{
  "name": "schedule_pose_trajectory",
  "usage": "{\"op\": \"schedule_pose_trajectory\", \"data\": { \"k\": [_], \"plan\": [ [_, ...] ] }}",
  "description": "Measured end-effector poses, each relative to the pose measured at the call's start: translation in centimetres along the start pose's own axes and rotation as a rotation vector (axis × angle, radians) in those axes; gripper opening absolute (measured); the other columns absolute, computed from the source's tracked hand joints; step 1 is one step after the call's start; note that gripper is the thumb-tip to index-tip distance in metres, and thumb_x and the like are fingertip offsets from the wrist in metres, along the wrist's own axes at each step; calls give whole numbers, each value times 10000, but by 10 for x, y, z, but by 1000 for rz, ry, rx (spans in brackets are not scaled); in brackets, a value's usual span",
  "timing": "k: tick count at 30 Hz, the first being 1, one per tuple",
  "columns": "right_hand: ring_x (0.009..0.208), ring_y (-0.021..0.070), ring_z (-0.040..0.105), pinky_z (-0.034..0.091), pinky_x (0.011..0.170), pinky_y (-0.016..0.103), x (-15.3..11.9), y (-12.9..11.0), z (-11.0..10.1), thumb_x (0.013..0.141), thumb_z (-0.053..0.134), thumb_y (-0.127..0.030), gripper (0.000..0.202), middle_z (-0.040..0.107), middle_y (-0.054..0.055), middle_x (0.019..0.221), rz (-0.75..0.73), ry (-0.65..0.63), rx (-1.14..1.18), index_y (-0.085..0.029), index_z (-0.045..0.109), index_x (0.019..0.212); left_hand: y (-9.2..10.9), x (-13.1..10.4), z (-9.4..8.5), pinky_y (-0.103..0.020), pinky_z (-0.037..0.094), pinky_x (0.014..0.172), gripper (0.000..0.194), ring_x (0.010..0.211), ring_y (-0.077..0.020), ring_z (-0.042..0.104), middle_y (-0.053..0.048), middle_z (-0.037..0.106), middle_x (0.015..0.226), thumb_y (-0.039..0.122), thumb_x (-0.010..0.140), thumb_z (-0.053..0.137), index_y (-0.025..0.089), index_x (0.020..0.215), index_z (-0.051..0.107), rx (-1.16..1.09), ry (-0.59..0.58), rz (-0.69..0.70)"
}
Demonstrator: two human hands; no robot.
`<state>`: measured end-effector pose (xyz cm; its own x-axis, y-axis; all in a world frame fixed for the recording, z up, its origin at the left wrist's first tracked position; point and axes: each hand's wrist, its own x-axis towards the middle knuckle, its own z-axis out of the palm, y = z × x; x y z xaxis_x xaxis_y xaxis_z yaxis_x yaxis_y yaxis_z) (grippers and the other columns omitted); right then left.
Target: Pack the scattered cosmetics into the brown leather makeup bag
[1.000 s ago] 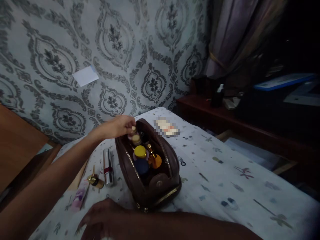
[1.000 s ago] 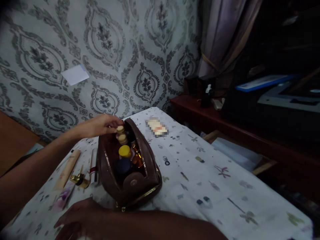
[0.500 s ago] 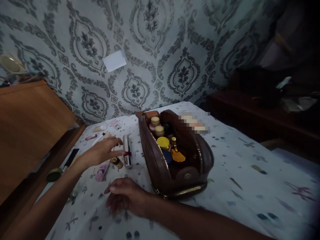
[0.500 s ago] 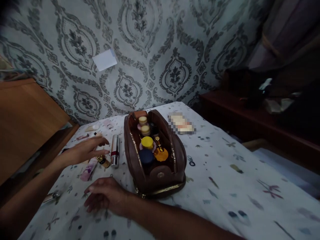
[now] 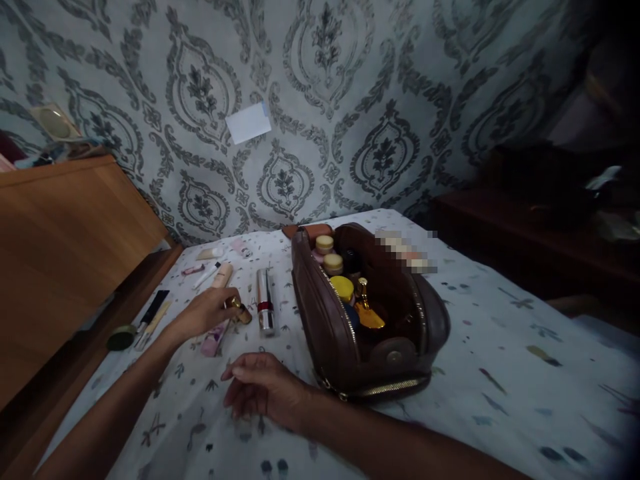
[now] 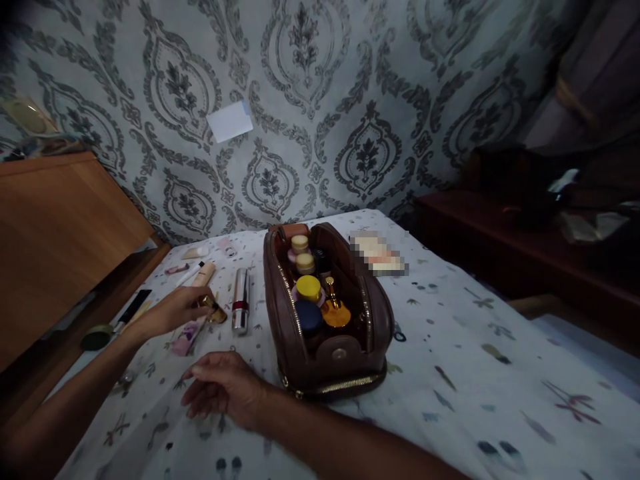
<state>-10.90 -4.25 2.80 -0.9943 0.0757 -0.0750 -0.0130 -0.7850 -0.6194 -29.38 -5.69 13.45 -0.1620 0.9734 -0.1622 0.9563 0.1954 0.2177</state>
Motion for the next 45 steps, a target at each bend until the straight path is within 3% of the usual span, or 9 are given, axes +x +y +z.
{"op": "schedule_pose_trajectory", "data": {
  "k": [6,12,17,25,29,32,39,45],
  "plan": [
    [518,111,624,431,556,238,-3,-1,3,603,802,-470,499,693,41,679,25,-15,-34,-100,625,889,-21,33,-13,-270,337,612,186,737,-188,574,-27,639,778,363,816,515,194,831,592,109,120,-89],
    [496,122,623,385,476,209,-2,3,3,542,815,-491,536,686,38,661,62,-51,-102,-107,636,871,-42,65,-5,-279,334,610,152,785,-218,583,-44,649,800,328,765,551,196,813,609,146,158,-149],
    [492,118,618,376,463,204,-1,3,2,554,796,-479,506,685,35,662,62,-47,-121,-113,635,864,-53,77,0,-276,360,611,155,732,-204,586,-18,632,737,341,741,559,196,780,601,110,141,-157],
    [498,116,617,391,485,211,-3,1,5,554,799,-487,518,681,31,661,51,-46,-124,-112,635,872,-56,58,4,-278,414,628,374,735,-197,615,-13,648,815,492,759,542,195,987,539,16,170,-187],
    [509,120,621,404,506,220,-3,2,4,558,800,-498,526,681,32,663,47,-55,-122,-111,635,873,-49,35,10,-291,374,600,321,711,-211,586,-23,612,756,523,809,470,208,856,511,46,230,-251],
    [509,116,619,393,503,216,-2,2,4,571,796,-489,512,681,38,668,43,-59,-126,-105,634,868,-38,20,18,-290,372,614,294,719,-203,578,-10,603,739,511,809,496,220,770,505,52,180,-201],
    [502,118,620,404,496,214,-3,1,5,543,806,-499,526,679,31,658,51,-53,-130,-116,622,852,-25,11,39,-334,449,846,443,1066,-265,599,-73,666,1094,355,770,597,234,1194,553,91,96,-127],
    [487,115,617,389,474,205,0,5,2,540,806,-504,524,678,30,657,47,-61,-129,-118,623,844,-17,7,36,-320,454,841,279,1056,-249,609,-69,671,1087,235,796,536,241,1067,601,182,49,-81]
  ]
}}
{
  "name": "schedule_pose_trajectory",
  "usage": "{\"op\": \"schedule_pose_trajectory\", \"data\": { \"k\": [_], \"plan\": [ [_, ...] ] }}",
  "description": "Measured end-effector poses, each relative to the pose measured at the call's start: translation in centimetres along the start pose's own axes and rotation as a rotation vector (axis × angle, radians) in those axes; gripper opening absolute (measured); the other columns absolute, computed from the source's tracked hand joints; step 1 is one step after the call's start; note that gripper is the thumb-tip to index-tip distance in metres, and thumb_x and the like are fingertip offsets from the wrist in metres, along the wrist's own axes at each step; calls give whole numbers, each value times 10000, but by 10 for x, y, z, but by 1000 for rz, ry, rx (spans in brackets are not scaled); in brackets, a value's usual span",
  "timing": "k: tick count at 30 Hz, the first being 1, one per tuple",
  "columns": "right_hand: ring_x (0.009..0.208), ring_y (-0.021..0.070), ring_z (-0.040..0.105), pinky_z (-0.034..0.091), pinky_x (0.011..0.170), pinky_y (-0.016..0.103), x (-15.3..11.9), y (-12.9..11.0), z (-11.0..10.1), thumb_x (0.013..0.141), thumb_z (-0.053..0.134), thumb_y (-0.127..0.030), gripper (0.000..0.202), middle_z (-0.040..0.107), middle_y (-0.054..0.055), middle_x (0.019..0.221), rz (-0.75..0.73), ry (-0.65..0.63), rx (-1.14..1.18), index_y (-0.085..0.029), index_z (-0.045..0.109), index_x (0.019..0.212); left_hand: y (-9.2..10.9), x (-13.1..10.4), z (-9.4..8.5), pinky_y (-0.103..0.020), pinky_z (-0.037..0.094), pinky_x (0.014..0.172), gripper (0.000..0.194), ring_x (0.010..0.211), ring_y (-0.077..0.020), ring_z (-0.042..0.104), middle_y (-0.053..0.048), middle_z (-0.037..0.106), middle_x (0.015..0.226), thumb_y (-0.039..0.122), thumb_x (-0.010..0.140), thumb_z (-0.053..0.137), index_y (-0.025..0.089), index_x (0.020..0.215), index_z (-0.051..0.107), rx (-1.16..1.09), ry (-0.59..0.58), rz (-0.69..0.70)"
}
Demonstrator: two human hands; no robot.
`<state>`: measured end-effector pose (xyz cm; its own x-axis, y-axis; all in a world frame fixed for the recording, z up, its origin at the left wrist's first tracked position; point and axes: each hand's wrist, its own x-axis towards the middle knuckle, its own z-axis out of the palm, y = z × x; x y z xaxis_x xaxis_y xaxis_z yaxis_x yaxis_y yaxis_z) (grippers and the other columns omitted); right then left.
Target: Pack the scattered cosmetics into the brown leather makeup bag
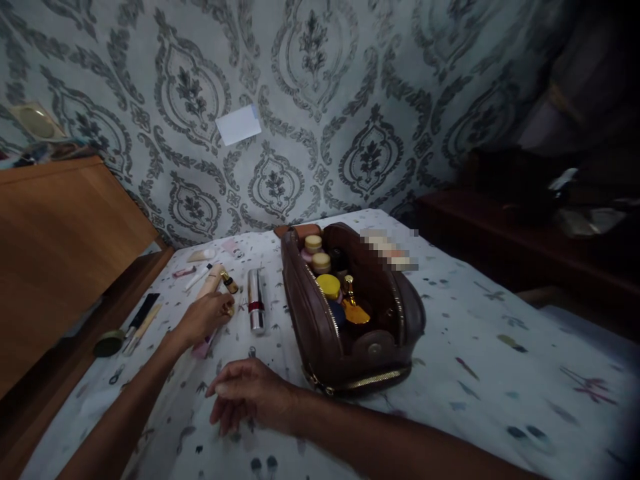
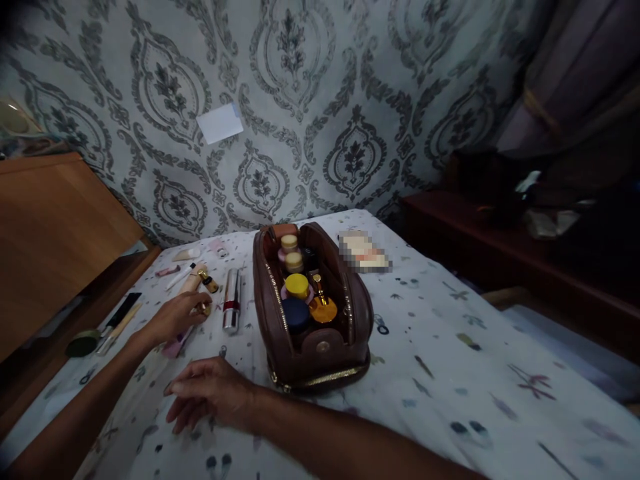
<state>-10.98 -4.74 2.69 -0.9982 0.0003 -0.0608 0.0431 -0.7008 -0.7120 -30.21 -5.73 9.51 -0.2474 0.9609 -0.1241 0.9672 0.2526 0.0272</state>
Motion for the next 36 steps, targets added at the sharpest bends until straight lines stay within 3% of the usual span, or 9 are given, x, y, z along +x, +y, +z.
{"op": "schedule_pose_trajectory", "data": {
  "k": [4,11,16,23,28,32,36],
  "plan": [
    [487,124,621,409,494,221,1,1,-1,510,819,-519,551,675,25,649,15,-29,13,-122,622,838,3,-11,-7,-319,461,775,206,945,-232,633,-51,676,1042,344,861,464,253,1015,567,-3,55,7],
    [501,123,616,416,548,243,0,-2,-1,457,833,-526,596,663,19,633,12,-52,24,-108,630,829,9,-27,-27,-286,455,670,360,741,-205,634,-11,677,845,563,883,403,253,997,547,-188,208,31],
    [495,119,602,423,553,242,4,-1,-3,431,834,-519,589,656,10,610,25,-60,7,-115,628,806,26,-34,-47,-273,482,645,368,731,-204,641,-13,669,820,588,876,452,255,990,560,-387,339,62],
    [502,120,601,412,534,222,4,3,-3,445,833,-471,533,648,7,599,19,-18,32,-116,652,799,65,-36,-83,-279,483,537,369,646,-200,635,-36,683,792,580,871,498,242,1015,534,-614,519,114],
    [519,113,585,408,543,219,4,3,-1,392,848,-467,531,649,17,594,43,20,34,-118,653,742,104,-30,-110,-276,482,564,311,646,-170,621,-40,709,858,546,894,504,242,963,515,-751,666,152],
    [518,109,572,391,541,216,3,0,-1,365,852,-467,537,645,16,592,61,54,-3,-122,652,724,130,-14,-127,-264,480,555,296,646,-161,621,-17,688,811,517,892,514,231,966,490,-764,678,241],
    [543,115,570,378,548,222,0,-5,2,356,853,-455,556,636,23,607,78,57,-2,-116,651,748,147,8,-134,-251,475,596,263,699,-154,608,0,645,817,477,894,506,220,949,512,-634,660,363]
  ]
}}
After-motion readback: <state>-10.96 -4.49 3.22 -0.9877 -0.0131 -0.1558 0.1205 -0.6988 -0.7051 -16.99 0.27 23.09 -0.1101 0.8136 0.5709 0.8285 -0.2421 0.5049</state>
